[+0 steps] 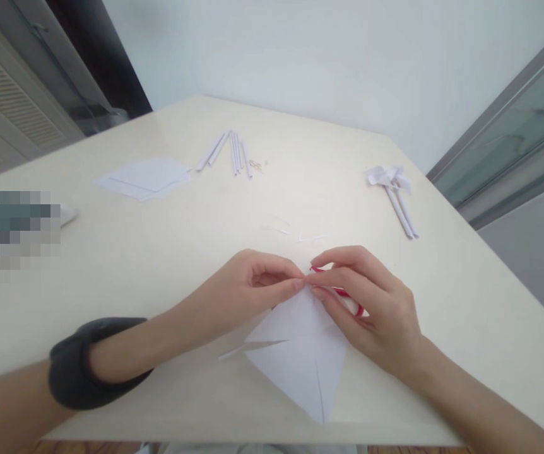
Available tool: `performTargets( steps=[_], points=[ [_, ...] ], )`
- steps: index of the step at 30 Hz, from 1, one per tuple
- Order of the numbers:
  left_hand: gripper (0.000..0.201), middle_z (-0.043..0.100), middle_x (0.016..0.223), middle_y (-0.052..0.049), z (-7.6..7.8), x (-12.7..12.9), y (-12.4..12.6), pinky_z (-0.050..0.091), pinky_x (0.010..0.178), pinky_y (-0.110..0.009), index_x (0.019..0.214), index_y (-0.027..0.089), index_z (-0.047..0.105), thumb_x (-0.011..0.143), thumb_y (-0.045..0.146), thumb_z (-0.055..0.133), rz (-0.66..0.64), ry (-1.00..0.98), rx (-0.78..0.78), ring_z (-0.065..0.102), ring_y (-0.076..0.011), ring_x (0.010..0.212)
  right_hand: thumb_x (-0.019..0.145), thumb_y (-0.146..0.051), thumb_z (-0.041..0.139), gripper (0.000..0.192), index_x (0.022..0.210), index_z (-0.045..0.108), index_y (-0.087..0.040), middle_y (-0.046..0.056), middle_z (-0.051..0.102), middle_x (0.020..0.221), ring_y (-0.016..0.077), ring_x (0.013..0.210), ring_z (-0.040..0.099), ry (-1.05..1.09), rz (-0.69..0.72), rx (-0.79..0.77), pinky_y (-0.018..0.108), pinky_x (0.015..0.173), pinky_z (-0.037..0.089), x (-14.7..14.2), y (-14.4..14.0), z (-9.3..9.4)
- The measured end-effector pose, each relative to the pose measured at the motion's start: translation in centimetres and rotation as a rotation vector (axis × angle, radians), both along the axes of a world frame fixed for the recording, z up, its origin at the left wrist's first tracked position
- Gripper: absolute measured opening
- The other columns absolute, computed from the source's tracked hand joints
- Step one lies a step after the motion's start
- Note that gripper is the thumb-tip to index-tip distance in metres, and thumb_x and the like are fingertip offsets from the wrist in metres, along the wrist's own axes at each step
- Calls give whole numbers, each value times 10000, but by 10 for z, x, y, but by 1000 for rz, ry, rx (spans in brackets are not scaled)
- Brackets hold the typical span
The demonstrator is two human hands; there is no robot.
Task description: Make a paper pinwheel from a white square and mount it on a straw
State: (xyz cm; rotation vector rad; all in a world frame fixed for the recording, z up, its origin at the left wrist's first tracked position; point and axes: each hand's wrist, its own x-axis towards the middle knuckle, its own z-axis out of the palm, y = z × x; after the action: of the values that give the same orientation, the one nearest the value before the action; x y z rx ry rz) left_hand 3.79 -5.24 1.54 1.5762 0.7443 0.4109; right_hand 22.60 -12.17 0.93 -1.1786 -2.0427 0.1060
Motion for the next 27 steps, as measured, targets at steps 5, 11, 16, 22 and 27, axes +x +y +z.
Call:
performTargets(
  steps=[5,11,16,22,27],
  points=[
    [141,696,851,19,1,0,0,471,653,-185,845,216,684,859,282,561,16,-94,-45,618,-126,779,799,7,542,323,1068,647,-136,83,580,1129,132,862,568,-19,12,33,265,690,499,1,0,1],
    [118,700,828,27,-3,1,2,478,635,-172,853,223,671,843,314,596,43,-110,-34,633,-111,757,789,-2,532,374,1140,621,-99,117,547,1179,154,872,535,-56,29,43,306,695,500,0,0,1],
    [152,685,822,27,-4,0,3,461,615,-171,843,219,663,848,348,584,57,-73,-30,620,-107,751,799,-13,515,361,1130,624,-109,103,531,1172,146,899,538,-5,27,-11,286,706,502,-2,-3,3],
    [181,657,775,36,1,-1,-1,454,629,-192,832,221,656,859,367,552,32,23,104,595,-108,725,834,-65,540,202,983,652,-145,65,533,1122,90,807,566,104,-54,-77,226,665,488,-4,0,6],
    [181,659,775,47,5,2,-3,452,648,-196,813,217,664,866,325,530,16,82,283,573,-101,711,835,-111,578,93,890,635,-157,49,541,1056,80,824,564,174,-37,-182,178,647,490,-4,2,7]
  ],
)
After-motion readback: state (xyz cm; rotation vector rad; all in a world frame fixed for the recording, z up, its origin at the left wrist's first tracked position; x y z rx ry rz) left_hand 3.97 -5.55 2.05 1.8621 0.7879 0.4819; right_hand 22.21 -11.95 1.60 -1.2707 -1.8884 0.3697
